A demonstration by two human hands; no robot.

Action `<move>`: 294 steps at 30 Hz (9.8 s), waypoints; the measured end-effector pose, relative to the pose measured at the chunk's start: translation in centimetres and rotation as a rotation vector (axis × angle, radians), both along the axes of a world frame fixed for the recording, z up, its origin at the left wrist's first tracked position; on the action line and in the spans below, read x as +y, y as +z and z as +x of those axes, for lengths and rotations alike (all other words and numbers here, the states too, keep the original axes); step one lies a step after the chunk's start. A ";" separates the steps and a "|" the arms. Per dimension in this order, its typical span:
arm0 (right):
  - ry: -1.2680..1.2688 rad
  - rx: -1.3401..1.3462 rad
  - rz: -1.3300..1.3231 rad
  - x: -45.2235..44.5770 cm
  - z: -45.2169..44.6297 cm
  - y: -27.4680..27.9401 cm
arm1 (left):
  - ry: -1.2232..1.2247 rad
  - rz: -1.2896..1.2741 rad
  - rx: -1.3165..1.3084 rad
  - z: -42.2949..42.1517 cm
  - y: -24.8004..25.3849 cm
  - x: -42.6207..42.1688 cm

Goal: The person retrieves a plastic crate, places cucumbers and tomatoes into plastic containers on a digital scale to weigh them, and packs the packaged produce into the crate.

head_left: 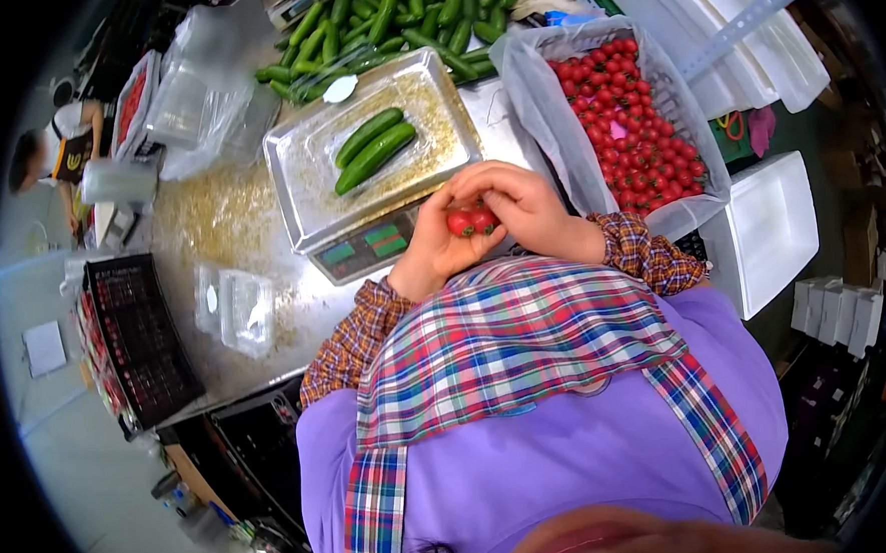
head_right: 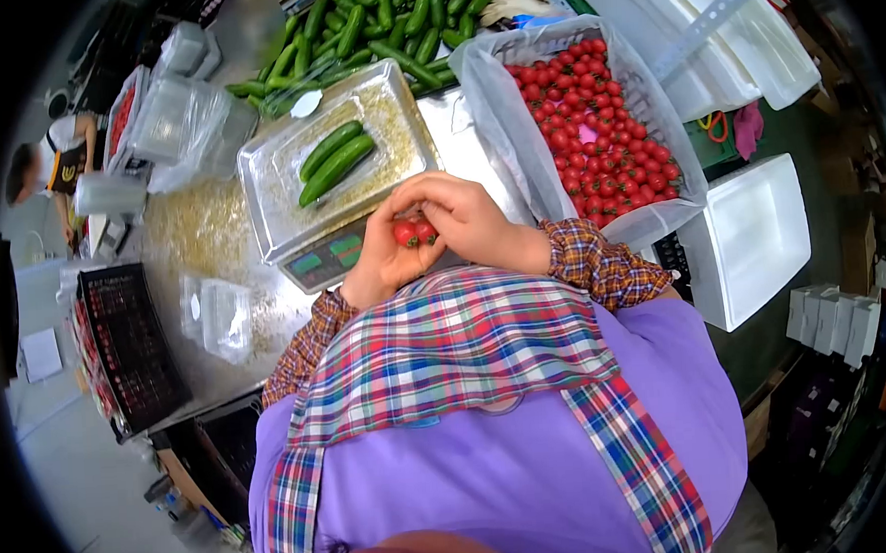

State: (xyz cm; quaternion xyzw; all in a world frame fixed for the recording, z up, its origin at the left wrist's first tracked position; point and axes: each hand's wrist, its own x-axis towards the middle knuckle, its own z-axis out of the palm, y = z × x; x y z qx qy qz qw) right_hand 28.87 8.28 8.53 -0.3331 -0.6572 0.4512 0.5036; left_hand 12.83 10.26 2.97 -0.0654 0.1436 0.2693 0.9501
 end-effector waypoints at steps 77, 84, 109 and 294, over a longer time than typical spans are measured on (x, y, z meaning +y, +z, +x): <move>-0.153 -0.008 -0.933 -2.3 23.9 -3.1 | 0.582 0.982 1.851 -16.8 1.0 -2.9; -0.047 0.004 -0.641 3.8 16.6 1.1 | 0.583 0.937 1.721 -16.2 1.5 -2.5; 0.467 -0.691 0.317 15.4 -9.2 -4.4 | 0.571 1.142 1.846 -12.7 -0.6 -0.8; -0.984 -0.396 0.184 -5.0 16.3 0.4 | 0.082 0.898 2.022 -19.4 0.7 22.7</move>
